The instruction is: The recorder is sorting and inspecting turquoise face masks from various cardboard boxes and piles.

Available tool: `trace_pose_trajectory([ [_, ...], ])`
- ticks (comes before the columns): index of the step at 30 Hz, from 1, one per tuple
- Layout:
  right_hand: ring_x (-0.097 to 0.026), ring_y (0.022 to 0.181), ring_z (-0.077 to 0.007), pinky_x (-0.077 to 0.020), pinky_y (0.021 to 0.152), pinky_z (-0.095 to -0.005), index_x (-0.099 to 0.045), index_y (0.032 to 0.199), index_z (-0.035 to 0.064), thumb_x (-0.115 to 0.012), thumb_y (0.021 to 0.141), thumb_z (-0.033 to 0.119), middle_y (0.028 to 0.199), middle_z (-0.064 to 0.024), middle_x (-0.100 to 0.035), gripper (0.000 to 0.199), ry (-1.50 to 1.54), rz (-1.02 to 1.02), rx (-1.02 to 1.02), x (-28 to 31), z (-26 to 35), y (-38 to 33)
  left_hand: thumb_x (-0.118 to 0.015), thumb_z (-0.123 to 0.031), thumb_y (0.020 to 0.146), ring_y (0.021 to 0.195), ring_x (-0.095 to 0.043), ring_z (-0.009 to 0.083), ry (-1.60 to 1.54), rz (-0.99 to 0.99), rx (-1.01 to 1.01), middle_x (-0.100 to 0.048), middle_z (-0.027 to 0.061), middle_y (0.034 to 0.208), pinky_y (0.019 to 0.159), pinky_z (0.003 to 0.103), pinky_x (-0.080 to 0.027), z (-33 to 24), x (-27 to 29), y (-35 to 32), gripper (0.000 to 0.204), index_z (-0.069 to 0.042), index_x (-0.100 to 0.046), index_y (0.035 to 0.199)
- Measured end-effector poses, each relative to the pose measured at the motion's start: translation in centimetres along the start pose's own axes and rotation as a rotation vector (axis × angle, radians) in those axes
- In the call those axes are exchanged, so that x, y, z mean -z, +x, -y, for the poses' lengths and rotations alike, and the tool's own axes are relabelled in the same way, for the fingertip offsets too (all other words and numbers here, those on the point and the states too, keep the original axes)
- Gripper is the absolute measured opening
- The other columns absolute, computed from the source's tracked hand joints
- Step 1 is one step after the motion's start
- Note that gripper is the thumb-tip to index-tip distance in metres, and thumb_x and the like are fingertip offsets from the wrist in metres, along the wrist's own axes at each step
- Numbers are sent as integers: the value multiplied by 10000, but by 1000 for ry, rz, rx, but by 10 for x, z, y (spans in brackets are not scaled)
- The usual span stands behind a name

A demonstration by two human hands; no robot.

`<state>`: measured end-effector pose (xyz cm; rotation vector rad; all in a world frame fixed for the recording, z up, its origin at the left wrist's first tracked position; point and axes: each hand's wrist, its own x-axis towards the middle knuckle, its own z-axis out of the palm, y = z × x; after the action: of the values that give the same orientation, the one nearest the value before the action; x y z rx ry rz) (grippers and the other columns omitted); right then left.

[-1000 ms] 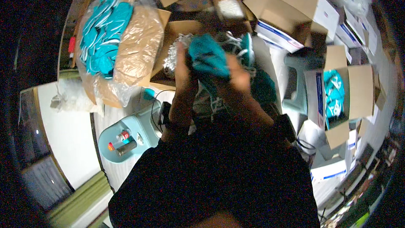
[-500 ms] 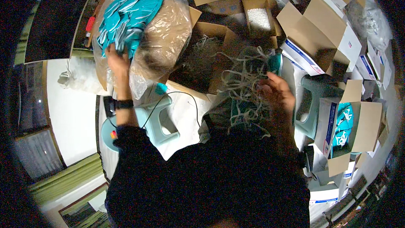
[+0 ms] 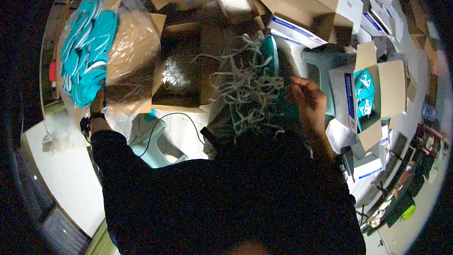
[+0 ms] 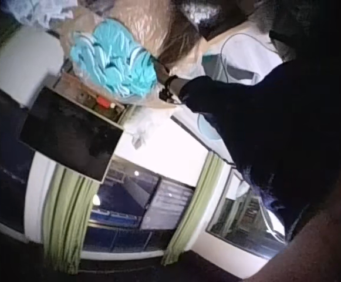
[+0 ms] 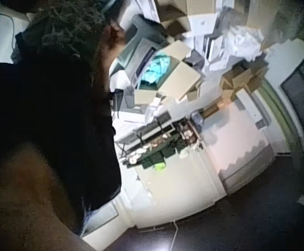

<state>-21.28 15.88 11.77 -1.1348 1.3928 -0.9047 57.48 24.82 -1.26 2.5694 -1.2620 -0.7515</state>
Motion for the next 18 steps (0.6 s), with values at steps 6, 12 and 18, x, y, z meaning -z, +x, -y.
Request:
trace_pose_trajectory([
  [6,-615,747,-139,-479,675,-261,-628,1028,0,-649,879,218,879,-84,-664,265,-248,-98,50,7,-5,36,-464,-412,906,844,-600,243,-101,-26,30,-636,98,919,712,372,-456,13,-10,9,379,-81,-632,982],
  [12,-642,657,-201,-496,643,-323,-689,895,56,-677,814,404,736,-102,-677,357,-467,-90,162,-42,-3,93,-531,-328,859,815,-641,272,835,-45,3,-660,118,872,654,401,-501,19,15,-18,274,-84,-648,894],
  [18,-508,515,-104,-411,505,-272,-637,786,29,-650,851,237,597,-34,-592,219,-332,-159,272,-14,21,73,-564,-183,836,854,-636,303,324,-804,-110,-656,143,971,695,405,-515,-244,-34,-109,181,-50,-655,915],
])
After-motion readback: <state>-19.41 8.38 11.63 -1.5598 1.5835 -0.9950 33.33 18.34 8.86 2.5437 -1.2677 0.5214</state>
